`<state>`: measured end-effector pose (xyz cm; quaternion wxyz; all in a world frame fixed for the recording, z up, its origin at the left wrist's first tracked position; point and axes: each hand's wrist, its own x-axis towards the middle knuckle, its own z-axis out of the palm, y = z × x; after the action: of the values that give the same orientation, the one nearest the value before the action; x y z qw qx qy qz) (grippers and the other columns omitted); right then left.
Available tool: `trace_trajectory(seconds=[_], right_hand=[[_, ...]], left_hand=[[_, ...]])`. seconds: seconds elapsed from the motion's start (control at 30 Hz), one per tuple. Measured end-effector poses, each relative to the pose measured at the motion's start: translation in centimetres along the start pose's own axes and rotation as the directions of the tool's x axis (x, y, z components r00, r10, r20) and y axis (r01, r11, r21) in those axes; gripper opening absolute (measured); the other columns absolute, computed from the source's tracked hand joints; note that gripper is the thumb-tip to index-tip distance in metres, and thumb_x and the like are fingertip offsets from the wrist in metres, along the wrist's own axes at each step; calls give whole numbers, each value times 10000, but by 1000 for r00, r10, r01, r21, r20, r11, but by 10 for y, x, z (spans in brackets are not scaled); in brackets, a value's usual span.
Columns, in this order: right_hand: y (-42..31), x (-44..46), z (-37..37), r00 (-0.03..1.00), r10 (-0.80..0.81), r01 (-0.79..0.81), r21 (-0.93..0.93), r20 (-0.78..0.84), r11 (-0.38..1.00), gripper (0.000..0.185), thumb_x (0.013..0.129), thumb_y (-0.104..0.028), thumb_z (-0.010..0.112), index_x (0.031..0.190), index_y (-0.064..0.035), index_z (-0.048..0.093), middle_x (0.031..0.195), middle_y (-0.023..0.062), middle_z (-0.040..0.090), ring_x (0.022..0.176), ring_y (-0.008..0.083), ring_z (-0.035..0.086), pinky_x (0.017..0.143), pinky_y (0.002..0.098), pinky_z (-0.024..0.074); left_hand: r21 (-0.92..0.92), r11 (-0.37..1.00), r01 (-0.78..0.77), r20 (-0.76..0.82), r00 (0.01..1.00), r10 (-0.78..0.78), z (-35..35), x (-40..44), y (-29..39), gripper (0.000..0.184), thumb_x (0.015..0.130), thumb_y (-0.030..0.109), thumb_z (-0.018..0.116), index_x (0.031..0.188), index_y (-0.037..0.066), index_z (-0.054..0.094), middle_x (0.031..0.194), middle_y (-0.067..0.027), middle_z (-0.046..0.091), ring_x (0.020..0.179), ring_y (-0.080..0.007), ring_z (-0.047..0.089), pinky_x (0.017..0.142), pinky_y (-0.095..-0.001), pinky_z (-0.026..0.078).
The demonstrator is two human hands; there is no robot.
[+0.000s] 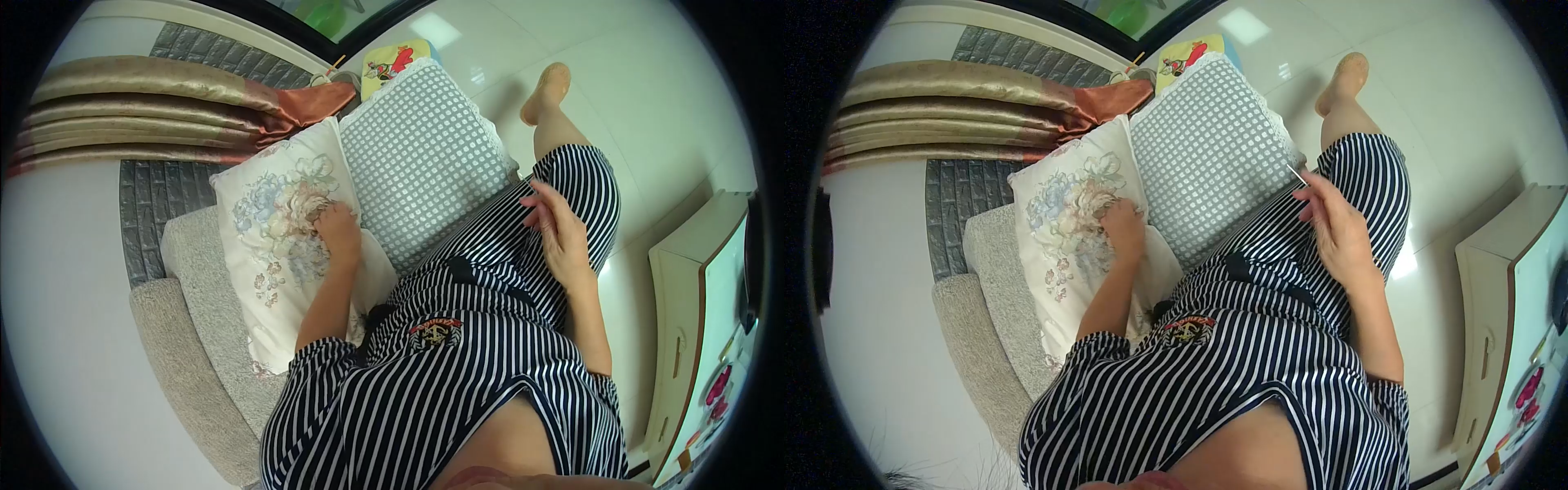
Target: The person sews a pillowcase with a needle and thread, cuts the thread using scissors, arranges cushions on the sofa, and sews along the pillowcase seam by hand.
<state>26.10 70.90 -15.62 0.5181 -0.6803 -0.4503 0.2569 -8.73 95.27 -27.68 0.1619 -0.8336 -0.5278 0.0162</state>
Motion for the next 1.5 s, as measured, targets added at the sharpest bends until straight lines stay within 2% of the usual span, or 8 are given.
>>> trace_trajectory(seconds=[0.17, 0.4, 0.53, 0.77, 0.93, 1.07, 1.33, 1.5], right_hand=[[10, -11, -3, 1000, 17, -16, 166, -7, 986, 163, 1037, -67, 452, 1145, 11, 547, 1022, 101, 702, 737, 128, 645, 658, 250, 532], [-11, -8, -27, 990, 127, -83, 475, -62, 876, 157, 1043, -131, 471, 1119, -18, 549, 974, 112, 709, 666, 104, 611, 606, 216, 489], [-35, 19, -54, 971, 45, 42, 352, -236, 935, 149, 1038, -139, 483, 1100, -33, 569, 922, 97, 702, 620, 97, 584, 563, 221, 465], [-151, 41, -99, 862, -261, 405, 280, -434, 870, 190, 1039, -137, 465, 1121, 1, 568, 929, 135, 695, 639, 125, 589, 577, 242, 450], [-239, 44, -100, 524, -768, 811, -60, -368, 582, 241, 1043, -63, 389, 1205, 30, 542, 1018, 174, 692, 862, 239, 664, 772, 331, 503], [-285, 43, -103, 226, -968, 639, -733, -111, 233, 194, 1007, -25, 471, 1155, 28, 584, 985, 168, 706, 883, 219, 670, 894, 366, 488], [-284, 5, -116, 501, -861, 274, -929, -82, 248, 121, 947, -32, 575, 1052, -24, 634, 826, 85, 704, 612, 161, 640, 577, 285, 491], [-189, 39, -140, 764, -621, 100, -918, -175, 383, 94, 939, -79, 565, 1030, -79, 541, 678, 133, 631, 598, 299, 646, 522, 414, 472]], left_hand=[[-602, 797, -46, -120, 992, -33, -38, 15, -36, 220, 716, 68, 793, 856, 54, 624, 831, -119, 612, 811, -270, 589, 731, -389, 465], [-904, 392, 170, 20, 933, -360, -200, 54, -80, 187, 764, 8, 777, 871, 61, 632, 826, 16, 588, 742, -95, 509, 669, -252, 435], [-989, 140, -52, -101, 921, -376, -264, 78, -135, 201, 803, -7, 753, 943, 34, 615, 868, 4, 606, 739, -76, 540, 679, -204, 446], [-795, -530, -296, -364, 931, 27, -294, 118, -93, 325, 840, 202, 791, 974, 22, 556, 1069, -105, 645, 949, -173, 623, 863, -291, 507], [-570, -807, -152, -603, 745, 286, -371, 128, 20, 312, 823, 179, 807, 947, 59, 548, 992, -44, 570, 877, -125, 566, 803, -232, 484], [-572, -820, 22, -657, 586, 474, -412, 112, 76, 284, 813, 129, 810, 952, 69, 569, 961, -42, 564, 860, -111, 539, 786, -226, 452], [-795, -508, 331, -361, 416, 835, -410, 99, 137, 197, 873, 106, 744, 978, 61, 584, 979, -24, 613, 885, -106, 584, 812, -244, 477], [-876, -223, -427, -482, 761, 434, -411, 111, 116, 151, 957, 43, 595, 1100, 20, 639, 1037, -46, 657, 953, -110, 620, 871, -235, 502]])
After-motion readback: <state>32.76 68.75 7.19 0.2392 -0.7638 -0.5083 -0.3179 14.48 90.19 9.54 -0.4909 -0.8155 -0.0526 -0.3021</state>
